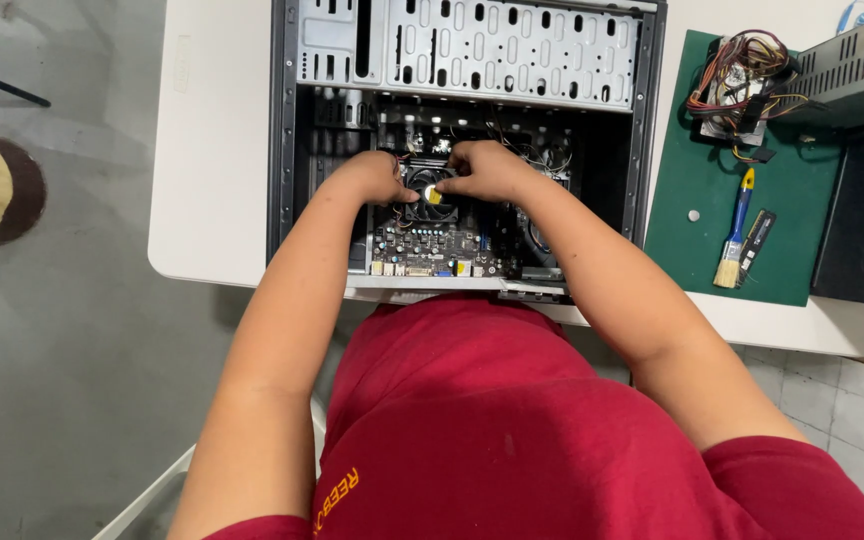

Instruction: Reinstalling a CPU cooling fan onto a motherboard inside a desktop computer case.

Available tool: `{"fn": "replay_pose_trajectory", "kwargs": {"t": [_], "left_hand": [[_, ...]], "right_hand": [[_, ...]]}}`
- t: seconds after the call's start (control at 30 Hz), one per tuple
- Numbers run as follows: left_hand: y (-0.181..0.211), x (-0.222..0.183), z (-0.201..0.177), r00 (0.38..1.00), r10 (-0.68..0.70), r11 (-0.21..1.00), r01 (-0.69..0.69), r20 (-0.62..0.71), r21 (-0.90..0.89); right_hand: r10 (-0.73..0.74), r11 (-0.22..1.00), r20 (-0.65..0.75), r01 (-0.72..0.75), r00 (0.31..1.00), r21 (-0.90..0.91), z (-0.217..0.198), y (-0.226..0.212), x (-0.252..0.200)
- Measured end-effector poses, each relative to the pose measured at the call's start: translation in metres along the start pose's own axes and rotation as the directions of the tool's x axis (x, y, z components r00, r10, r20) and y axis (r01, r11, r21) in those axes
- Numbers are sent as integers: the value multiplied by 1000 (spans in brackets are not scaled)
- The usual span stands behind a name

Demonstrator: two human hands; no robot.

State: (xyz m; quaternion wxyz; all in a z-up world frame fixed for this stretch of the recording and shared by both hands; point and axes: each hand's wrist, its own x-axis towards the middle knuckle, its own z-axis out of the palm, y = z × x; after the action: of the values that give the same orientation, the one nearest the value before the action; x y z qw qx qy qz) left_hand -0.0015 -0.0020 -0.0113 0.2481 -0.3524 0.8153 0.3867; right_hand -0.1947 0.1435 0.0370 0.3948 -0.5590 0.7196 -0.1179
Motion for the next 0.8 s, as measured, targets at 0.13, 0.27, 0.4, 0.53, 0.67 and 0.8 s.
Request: {"fn": "replay_pose_trajectory", "kwargs": {"t": [0.13, 0.27, 0.4, 0.53, 0.67, 0.8], "left_hand": [[-4, 8, 4, 1000, -3, 1000, 3, 10, 17], [3, -3, 0, 1000, -16, 1000, 16, 23, 13], [-1, 1, -1, 999, -28, 1000, 28, 45, 6], [8, -10, -7, 999, -23, 1000, 24, 46, -20], [6, -8, -8, 998, -20, 1000, 20, 58, 2], [-3, 7, 5, 998, -8, 1000, 9, 56, 0]], "right_hand": [[34, 998, 86, -29, 996, -60, -10, -12, -5], [60, 985, 213, -23, 975, -171, -4, -15, -5], [7, 976, 214, 40, 977, -215, -7, -31, -14], [16, 966, 217, 41, 976, -255, -9, -36, -18], [51, 960, 234, 16, 971, -279, -11, -37, -16], [22, 968, 250, 42, 968, -248, -13, -40, -20]]}}
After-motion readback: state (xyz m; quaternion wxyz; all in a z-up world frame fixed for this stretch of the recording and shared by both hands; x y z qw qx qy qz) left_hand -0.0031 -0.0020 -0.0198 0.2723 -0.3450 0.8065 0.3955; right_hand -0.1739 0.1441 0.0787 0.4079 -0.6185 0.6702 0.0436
